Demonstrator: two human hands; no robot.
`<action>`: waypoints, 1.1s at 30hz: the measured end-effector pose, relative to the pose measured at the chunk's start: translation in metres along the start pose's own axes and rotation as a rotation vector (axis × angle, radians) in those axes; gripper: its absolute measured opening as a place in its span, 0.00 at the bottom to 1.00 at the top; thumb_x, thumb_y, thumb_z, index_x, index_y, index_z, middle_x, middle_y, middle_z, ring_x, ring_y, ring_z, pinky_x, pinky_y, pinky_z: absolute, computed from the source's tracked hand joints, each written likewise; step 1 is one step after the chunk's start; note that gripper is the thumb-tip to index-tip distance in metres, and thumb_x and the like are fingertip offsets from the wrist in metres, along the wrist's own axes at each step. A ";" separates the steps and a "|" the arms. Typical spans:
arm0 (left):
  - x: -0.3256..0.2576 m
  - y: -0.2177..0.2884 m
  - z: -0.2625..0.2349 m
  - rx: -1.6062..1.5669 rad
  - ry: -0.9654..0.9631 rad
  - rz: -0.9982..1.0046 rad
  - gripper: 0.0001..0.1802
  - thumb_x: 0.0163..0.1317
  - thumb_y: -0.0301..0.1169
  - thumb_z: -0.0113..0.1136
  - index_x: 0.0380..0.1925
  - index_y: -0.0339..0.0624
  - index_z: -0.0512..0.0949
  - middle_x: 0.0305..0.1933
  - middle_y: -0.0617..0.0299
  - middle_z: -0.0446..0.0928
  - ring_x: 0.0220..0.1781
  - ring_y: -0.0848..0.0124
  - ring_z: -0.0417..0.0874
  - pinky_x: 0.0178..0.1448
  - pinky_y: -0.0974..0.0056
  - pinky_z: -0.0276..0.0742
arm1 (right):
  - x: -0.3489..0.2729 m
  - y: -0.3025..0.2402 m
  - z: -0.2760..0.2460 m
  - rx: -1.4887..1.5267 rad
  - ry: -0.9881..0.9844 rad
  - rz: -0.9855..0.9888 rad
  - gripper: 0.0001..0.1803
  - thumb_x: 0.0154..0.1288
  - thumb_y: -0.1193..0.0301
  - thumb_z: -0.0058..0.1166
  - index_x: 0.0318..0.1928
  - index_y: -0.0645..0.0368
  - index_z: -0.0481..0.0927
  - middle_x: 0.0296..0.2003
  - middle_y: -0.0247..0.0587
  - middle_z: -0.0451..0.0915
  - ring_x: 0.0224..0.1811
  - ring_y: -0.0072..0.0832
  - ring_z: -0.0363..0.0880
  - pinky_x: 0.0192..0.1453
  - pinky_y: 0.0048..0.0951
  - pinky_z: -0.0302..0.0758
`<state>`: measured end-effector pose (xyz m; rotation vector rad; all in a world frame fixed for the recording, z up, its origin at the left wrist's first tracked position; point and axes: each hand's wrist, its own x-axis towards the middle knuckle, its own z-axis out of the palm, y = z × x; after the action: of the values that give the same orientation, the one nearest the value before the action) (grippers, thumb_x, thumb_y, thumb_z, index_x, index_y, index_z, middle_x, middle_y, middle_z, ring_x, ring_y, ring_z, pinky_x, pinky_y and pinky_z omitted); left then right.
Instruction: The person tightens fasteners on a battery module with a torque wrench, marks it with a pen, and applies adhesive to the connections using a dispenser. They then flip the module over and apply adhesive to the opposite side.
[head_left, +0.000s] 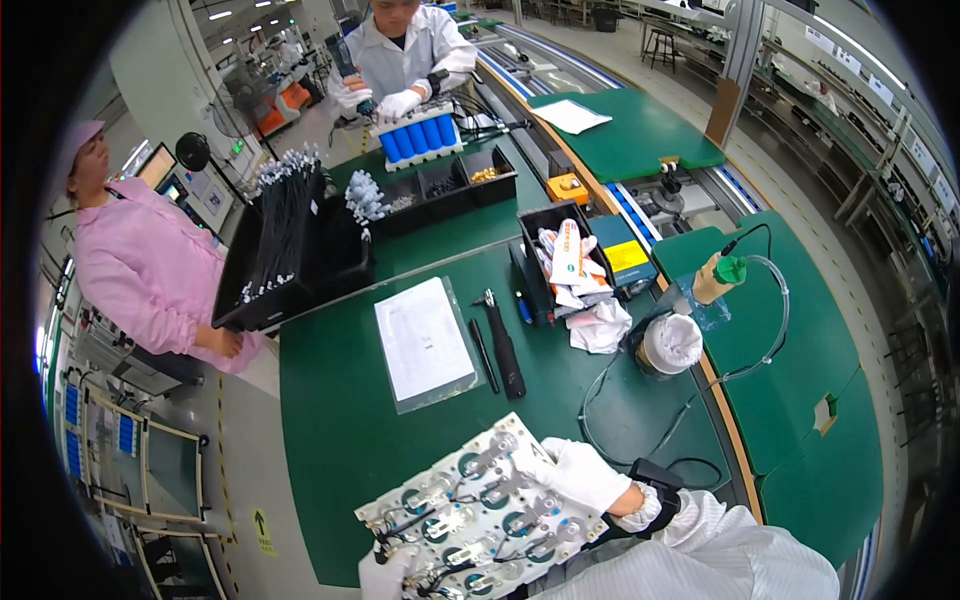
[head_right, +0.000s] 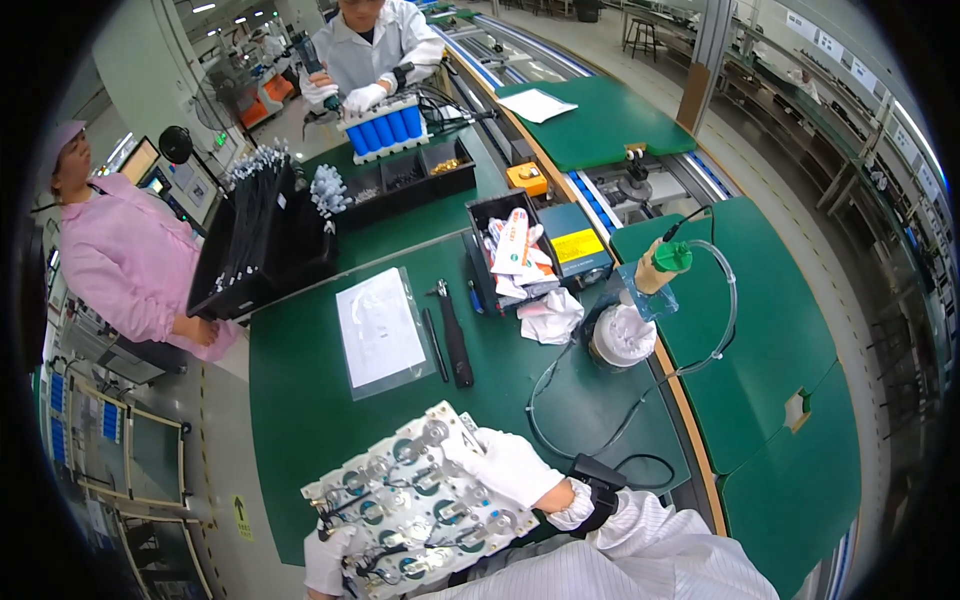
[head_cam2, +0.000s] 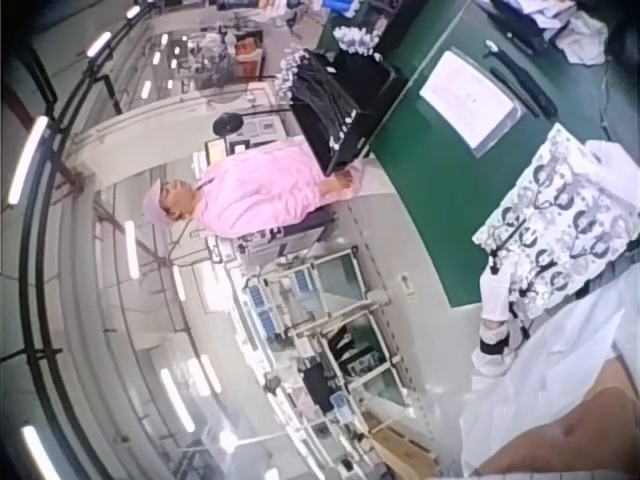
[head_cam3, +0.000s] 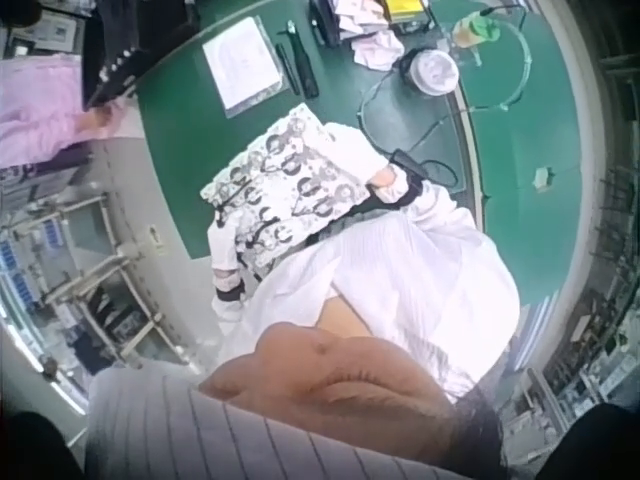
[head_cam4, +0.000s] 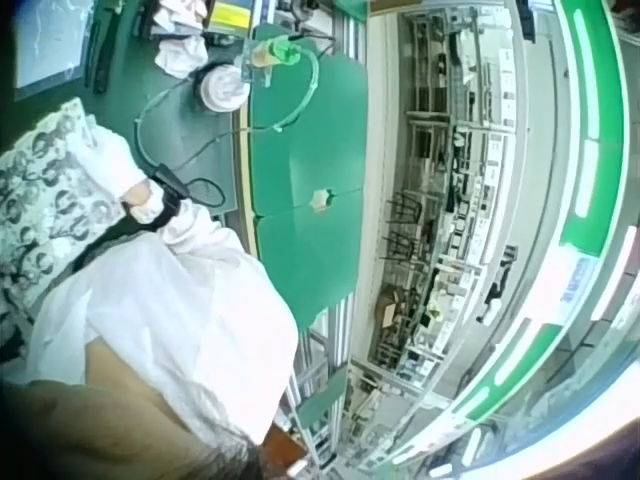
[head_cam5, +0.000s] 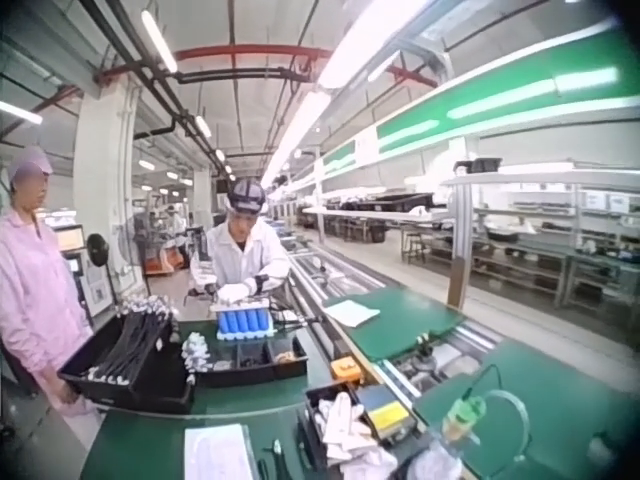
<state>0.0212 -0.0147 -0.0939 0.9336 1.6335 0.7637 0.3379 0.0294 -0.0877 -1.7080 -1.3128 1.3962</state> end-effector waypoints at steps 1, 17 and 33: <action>0.004 0.004 -0.001 0.041 -0.019 0.017 0.12 0.56 0.27 0.62 0.39 0.33 0.79 0.37 0.61 0.81 0.35 0.73 0.82 0.40 0.68 0.80 | 0.002 0.002 0.000 0.001 0.000 0.017 0.28 0.63 0.45 0.49 0.36 0.61 0.81 0.28 0.53 0.80 0.32 0.47 0.80 0.37 0.39 0.74; -0.049 0.155 -0.011 0.918 0.489 0.727 0.16 0.54 0.28 0.61 0.43 0.36 0.77 0.54 0.53 0.74 0.57 0.58 0.73 0.63 0.58 0.66 | 0.048 -0.036 -0.019 -0.451 0.188 -0.934 0.22 0.53 0.65 0.65 0.46 0.61 0.76 0.48 0.50 0.75 0.52 0.46 0.74 0.53 0.39 0.75; 0.061 0.109 0.111 0.912 -0.132 0.979 0.05 0.52 0.27 0.56 0.27 0.36 0.76 0.44 0.53 0.77 0.41 0.54 0.80 0.46 0.54 0.77 | 0.065 -0.028 0.010 -0.707 0.115 -0.886 0.19 0.53 0.58 0.62 0.40 0.56 0.74 0.31 0.40 0.77 0.37 0.38 0.78 0.39 0.37 0.76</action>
<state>0.1419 0.0944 -0.0567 2.4721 1.3269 0.5086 0.3174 0.0979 -0.0910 -1.2254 -2.2626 0.3271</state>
